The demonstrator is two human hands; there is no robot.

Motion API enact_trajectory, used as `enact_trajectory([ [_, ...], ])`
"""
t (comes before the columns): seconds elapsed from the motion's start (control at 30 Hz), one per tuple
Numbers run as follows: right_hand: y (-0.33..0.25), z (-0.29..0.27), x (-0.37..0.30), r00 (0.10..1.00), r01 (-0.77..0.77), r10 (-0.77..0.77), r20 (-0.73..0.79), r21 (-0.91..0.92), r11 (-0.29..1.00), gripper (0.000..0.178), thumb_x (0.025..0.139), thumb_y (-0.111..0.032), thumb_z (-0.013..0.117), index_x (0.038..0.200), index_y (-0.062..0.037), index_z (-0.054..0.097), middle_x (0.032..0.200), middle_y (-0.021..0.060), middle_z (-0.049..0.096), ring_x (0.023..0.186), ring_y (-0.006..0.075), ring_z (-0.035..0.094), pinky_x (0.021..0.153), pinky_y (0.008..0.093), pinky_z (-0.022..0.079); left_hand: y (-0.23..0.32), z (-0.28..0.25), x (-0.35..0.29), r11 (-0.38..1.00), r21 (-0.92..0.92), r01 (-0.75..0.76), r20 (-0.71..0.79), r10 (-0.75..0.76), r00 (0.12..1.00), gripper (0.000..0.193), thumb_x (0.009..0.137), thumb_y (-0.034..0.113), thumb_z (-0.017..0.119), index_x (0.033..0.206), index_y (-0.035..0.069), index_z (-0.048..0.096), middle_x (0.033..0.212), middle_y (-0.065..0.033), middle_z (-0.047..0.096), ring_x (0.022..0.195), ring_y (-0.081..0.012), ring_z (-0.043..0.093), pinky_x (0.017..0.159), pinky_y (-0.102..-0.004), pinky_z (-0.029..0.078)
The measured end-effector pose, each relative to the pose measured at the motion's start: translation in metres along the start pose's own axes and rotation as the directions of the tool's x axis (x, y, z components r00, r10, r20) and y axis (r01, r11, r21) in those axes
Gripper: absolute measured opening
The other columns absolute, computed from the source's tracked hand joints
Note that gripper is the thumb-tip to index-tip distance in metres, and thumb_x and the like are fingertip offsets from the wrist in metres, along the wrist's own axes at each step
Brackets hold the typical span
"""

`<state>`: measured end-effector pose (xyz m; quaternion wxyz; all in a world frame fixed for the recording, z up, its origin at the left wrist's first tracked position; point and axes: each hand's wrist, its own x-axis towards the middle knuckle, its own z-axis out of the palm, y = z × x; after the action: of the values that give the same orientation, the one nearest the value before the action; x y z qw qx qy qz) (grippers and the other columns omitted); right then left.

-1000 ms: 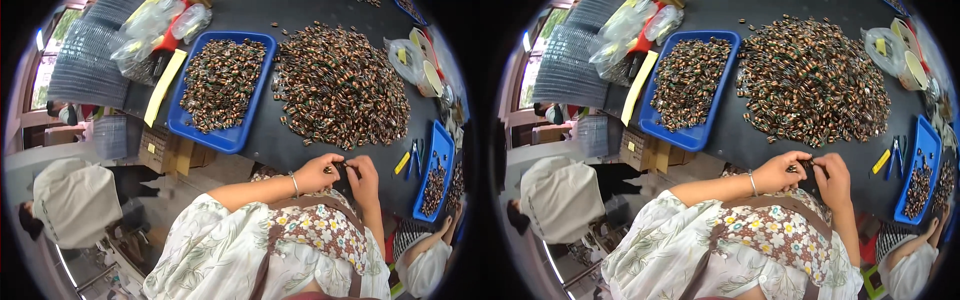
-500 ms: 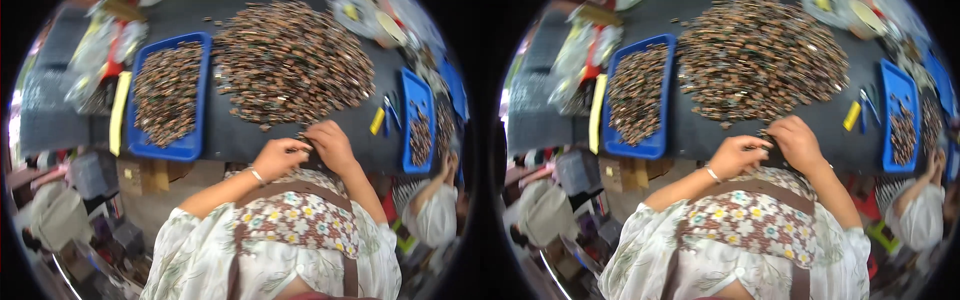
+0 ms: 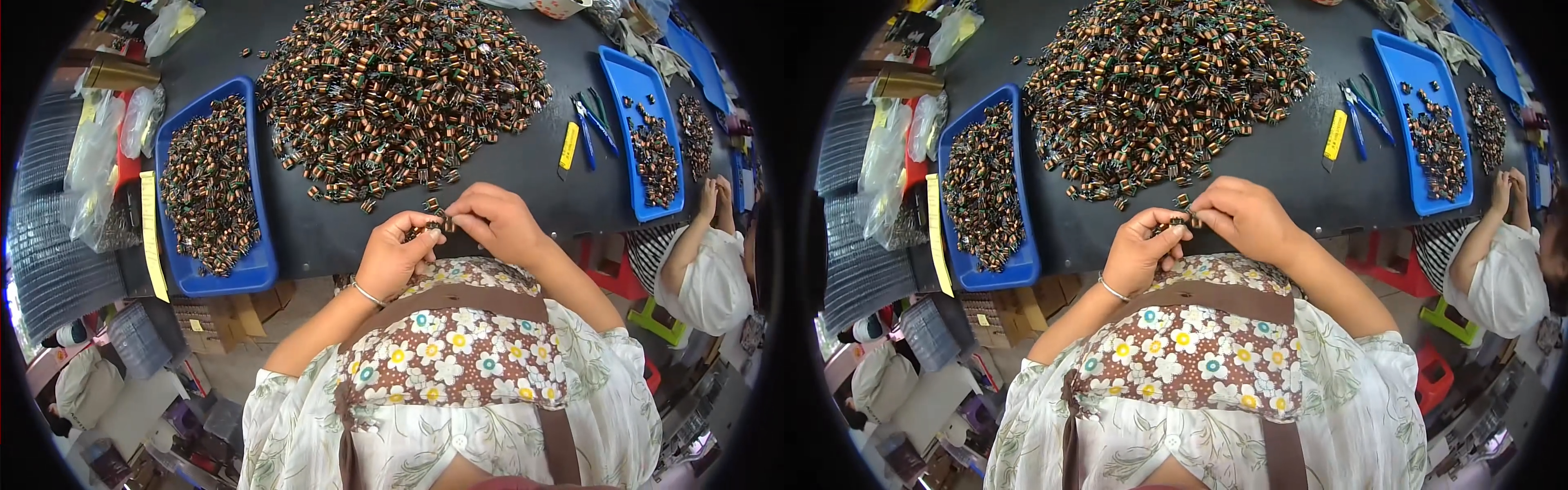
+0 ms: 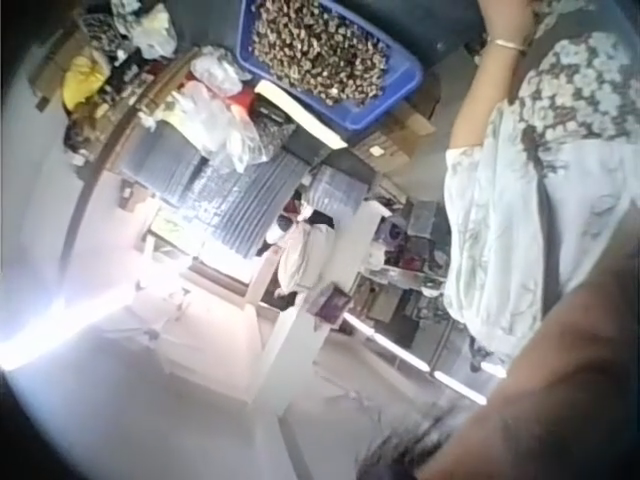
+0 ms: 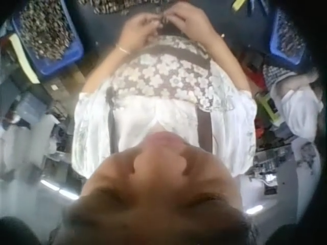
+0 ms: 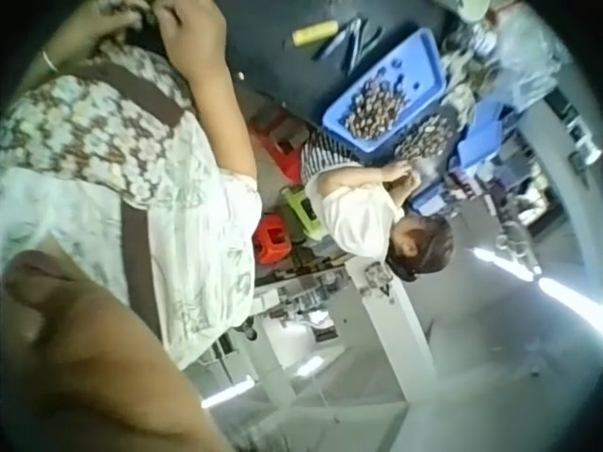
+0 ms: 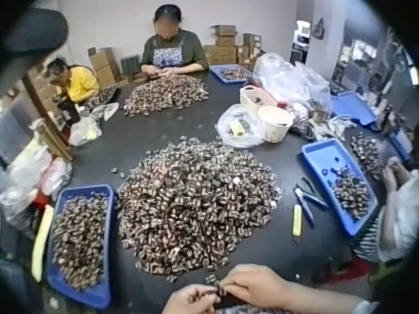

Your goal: The person assembles small electronic components by hand at a factory workbench, using pliers and a utility knife to manipulate the parts.

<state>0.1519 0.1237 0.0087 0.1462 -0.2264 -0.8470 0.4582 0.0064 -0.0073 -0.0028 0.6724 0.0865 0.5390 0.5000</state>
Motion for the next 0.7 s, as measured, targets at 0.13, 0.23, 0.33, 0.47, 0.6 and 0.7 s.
enact_trajectory([
  [0.13,-0.006,0.006,-0.001,0.996,0.062,-0.068,0.053,0.105,0.993,0.008,0.077,-0.001,0.061,0.084,-0.001,0.062,0.078,0.0086,0.059,0.071,0.022,0.058,0.062,0.0304,0.047,0.002,0.006,-0.001,0.977,0.204,-0.066,0.034,0.06,0.998,0.013,0.085,0.008,0.06,0.096,0.002,0.057,0.079,-0.0033,0.061,0.054,-0.0035,0.049,0.044,-0.0172,0.039],
  [0.23,-0.004,0.004,0.001,1.0,-0.012,0.013,-0.02,0.065,0.998,0.009,0.075,0.001,0.062,0.083,-0.0022,0.063,0.078,0.0083,0.06,0.072,0.0232,0.058,0.063,0.0312,0.047,0.001,0.001,0.0,0.995,0.094,-0.041,0.003,0.041,0.999,0.013,0.084,0.004,0.059,0.096,0.002,0.055,0.079,-0.0053,0.061,0.055,-0.0064,0.053,0.043,-0.0179,0.039],
  [0.33,0.011,0.0,-0.001,0.987,0.152,-0.155,-0.034,-0.065,0.986,0.012,0.071,0.001,0.065,0.082,-0.0037,0.063,0.08,0.007,0.061,0.074,0.024,0.058,0.066,0.0325,0.046,0.004,-0.006,-0.003,0.999,-0.046,0.006,0.003,-0.006,1.0,0.009,0.085,0.002,0.055,0.094,0.003,0.054,0.081,-0.0086,0.06,0.055,-0.0115,0.055,0.043,-0.0205,0.039],
  [0.47,0.014,0.007,-0.006,0.985,0.174,-0.175,-0.004,-0.106,0.979,0.017,0.067,0.0,0.067,0.082,-0.0076,0.064,0.089,0.0032,0.064,0.081,0.0223,0.059,0.073,0.0328,0.047,0.009,-0.006,-0.004,0.948,-0.317,0.019,0.175,0.039,0.984,0.014,0.089,0.012,0.05,0.081,0.001,0.052,0.075,-0.0107,0.058,0.057,-0.0147,0.054,0.042,-0.0232,0.037],
  [0.6,0.022,0.006,-0.006,0.968,0.249,-0.233,0.099,-0.226,0.942,0.016,0.069,-0.008,0.065,0.085,-0.0078,0.063,0.094,0.0022,0.063,0.086,0.021,0.057,0.076,0.0314,0.047,-0.002,-0.008,-0.001,0.954,-0.297,0.035,0.197,0.025,0.98,0.014,0.089,0.011,0.048,0.082,0.001,0.053,0.066,-0.0079,0.053,0.055,-0.015,0.05,0.042,-0.0233,0.035],
  [0.7,0.026,0.008,-0.01,0.985,0.173,-0.173,0.01,-0.169,0.97,0.013,0.072,-0.009,0.063,0.085,-0.0073,0.062,0.09,0.0036,0.061,0.085,0.0231,0.056,0.075,0.0328,0.047,0.0,0.0,-0.002,0.986,-0.164,0.037,0.104,-0.02,0.994,0.015,0.088,0.006,0.05,0.102,0.002,0.052,0.07,-0.0065,0.055,0.057,-0.0127,0.052,0.042,-0.0219,0.037],
])
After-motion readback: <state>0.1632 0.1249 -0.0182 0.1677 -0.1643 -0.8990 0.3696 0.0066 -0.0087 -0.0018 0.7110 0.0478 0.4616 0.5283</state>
